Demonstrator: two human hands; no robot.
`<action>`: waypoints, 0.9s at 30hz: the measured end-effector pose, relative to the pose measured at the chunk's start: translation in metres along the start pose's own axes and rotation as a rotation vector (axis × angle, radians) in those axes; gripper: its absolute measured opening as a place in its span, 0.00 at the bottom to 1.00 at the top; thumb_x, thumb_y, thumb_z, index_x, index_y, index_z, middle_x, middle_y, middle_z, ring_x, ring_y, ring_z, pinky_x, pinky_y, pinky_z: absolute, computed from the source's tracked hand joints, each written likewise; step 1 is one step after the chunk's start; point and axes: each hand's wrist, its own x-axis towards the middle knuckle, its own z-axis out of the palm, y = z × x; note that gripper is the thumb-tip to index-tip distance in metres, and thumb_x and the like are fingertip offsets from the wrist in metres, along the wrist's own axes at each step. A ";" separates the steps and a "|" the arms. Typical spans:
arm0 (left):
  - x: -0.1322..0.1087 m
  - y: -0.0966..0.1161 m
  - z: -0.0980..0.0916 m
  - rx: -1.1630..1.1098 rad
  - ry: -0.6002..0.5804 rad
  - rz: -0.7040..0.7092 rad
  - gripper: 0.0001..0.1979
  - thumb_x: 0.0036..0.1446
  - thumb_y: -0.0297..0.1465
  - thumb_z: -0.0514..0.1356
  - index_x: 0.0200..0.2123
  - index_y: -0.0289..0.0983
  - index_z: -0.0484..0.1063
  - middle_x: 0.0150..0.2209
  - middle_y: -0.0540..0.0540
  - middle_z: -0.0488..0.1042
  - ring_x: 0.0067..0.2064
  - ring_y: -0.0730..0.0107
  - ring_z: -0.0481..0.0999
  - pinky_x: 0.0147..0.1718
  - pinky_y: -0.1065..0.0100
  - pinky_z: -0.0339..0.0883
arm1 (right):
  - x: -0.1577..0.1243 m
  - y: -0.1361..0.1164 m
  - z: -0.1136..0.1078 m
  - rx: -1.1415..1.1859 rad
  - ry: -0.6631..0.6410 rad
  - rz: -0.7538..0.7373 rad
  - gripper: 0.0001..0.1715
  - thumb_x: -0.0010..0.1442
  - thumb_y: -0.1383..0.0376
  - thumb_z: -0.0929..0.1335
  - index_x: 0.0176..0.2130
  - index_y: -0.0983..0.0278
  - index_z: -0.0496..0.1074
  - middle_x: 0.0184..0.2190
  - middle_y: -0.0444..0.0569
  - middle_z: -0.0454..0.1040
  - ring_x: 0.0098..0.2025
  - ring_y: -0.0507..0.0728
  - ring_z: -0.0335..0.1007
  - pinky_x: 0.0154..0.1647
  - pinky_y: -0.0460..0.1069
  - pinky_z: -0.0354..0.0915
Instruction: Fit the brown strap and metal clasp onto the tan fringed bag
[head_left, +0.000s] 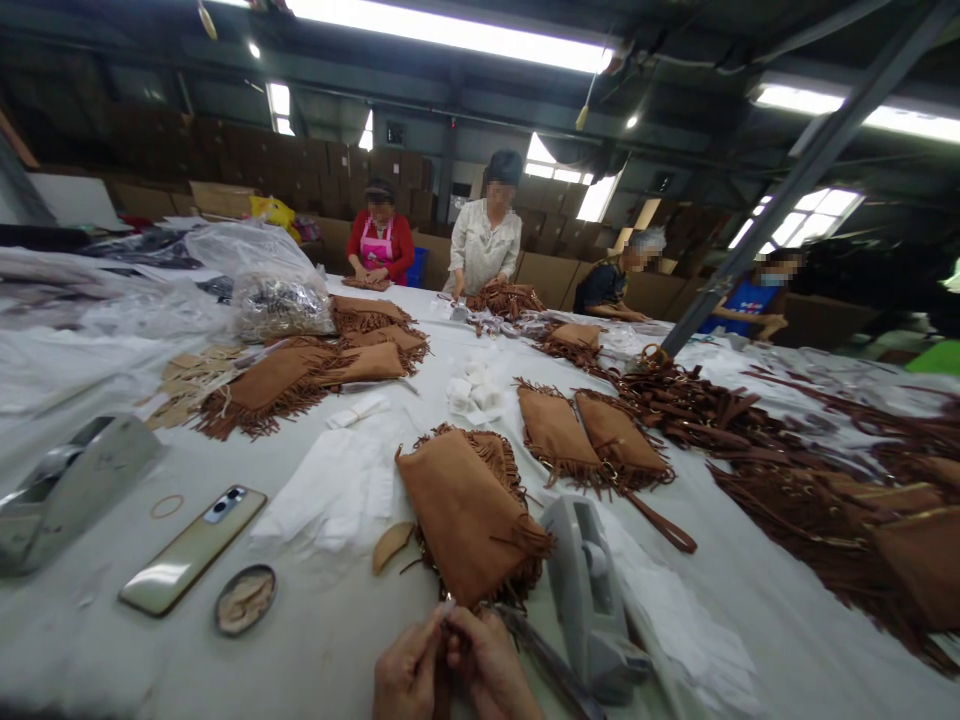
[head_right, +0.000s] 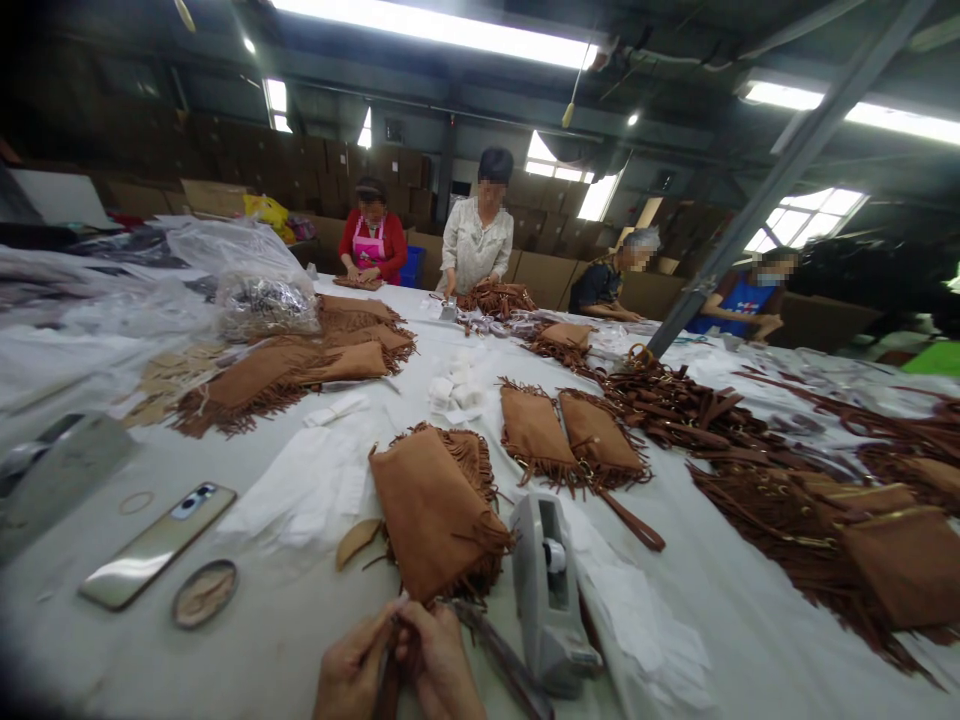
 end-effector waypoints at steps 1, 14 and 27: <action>0.000 -0.004 -0.002 0.073 -0.027 0.084 0.19 0.58 0.39 0.52 0.48 0.39 0.72 0.37 0.42 0.78 0.39 0.65 0.76 0.41 0.70 0.71 | -0.001 -0.001 0.000 0.037 0.002 0.014 0.15 0.38 0.64 0.76 0.23 0.68 0.68 0.17 0.41 0.66 0.20 0.46 0.60 0.18 0.40 0.57; 0.010 0.021 -0.014 -0.154 -0.317 -0.235 0.26 0.52 0.50 0.54 0.42 0.32 0.68 0.30 0.44 0.75 0.27 0.70 0.72 0.26 0.72 0.66 | 0.005 -0.014 -0.010 -0.261 -0.146 -0.077 0.21 0.43 0.54 0.74 0.23 0.70 0.69 0.13 0.41 0.64 0.14 0.45 0.55 0.14 0.41 0.52; 0.022 0.031 0.005 -0.277 -0.344 -0.357 0.29 0.39 0.58 0.59 0.20 0.35 0.64 0.14 0.58 0.51 0.17 0.81 0.51 0.17 0.75 0.48 | -0.001 -0.013 -0.013 -0.415 -0.099 -0.175 0.25 0.44 0.48 0.70 0.22 0.69 0.73 0.13 0.44 0.66 0.13 0.46 0.54 0.14 0.43 0.49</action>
